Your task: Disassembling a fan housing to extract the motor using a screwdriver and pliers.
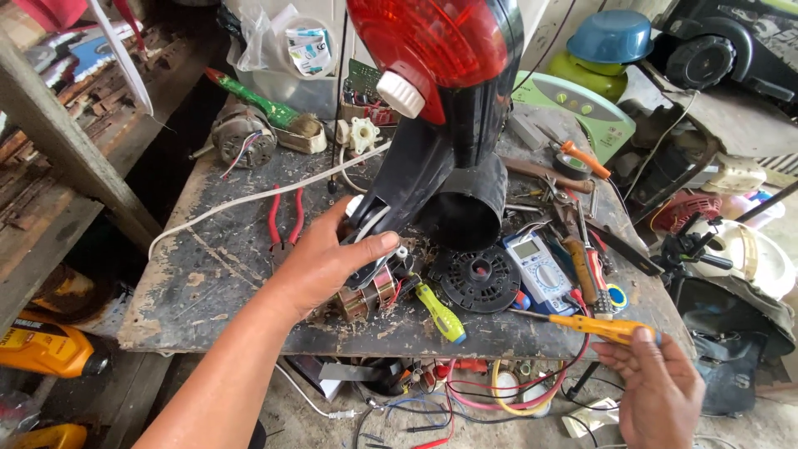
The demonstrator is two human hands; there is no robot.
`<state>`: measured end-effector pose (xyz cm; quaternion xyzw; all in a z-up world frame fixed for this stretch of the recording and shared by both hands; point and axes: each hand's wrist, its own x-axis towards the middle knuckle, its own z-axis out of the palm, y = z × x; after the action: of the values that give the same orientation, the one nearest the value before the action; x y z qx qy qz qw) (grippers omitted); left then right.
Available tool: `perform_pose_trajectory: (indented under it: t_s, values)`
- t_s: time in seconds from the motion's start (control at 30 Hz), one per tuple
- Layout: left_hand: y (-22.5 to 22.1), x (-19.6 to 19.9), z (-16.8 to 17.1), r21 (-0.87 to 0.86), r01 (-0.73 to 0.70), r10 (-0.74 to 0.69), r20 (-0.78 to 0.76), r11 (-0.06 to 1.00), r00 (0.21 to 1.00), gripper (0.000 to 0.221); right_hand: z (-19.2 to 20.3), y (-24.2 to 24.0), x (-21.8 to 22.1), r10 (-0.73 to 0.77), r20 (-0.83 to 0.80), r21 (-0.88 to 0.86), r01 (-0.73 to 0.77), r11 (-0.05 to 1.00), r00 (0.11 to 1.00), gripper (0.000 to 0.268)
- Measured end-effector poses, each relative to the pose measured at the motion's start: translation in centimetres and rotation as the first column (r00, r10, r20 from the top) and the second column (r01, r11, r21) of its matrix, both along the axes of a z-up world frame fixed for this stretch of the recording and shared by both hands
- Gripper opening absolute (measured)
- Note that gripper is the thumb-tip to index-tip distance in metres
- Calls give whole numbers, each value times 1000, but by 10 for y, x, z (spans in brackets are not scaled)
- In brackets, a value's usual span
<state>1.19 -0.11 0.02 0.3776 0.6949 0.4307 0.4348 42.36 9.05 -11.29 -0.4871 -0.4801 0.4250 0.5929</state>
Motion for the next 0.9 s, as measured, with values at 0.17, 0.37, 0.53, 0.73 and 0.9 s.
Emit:
perform_pose_trajectory:
  t_s: [0.17, 0.37, 0.53, 0.73, 0.9]
  values:
    - [-4, 4, 12, 103, 25, -31, 59, 994, 998, 73, 3, 2, 6, -17, -140, 68, 26, 997, 990, 13]
    - [-6, 4, 14, 47, 44, -47, 61, 998, 997, 62, 10, 6, -5, -63, -198, 112, 86, 990, 978, 12]
    - [-14, 5, 26, 21, 42, -44, 84, 999, 995, 57, 74, -1, -64, 159, -95, 252, -131, 959, 983, 16]
    - [-11, 2, 12, 110, 27, -30, 22, 994, 999, 56, 147, -15, -169, 161, 372, 400, -314, 861, 914, 17]
    - [-10, 0, 9, 125, 48, -50, 14, 991, 999, 60, 160, -19, -223, 132, 564, 495, -462, 736, 815, 20]
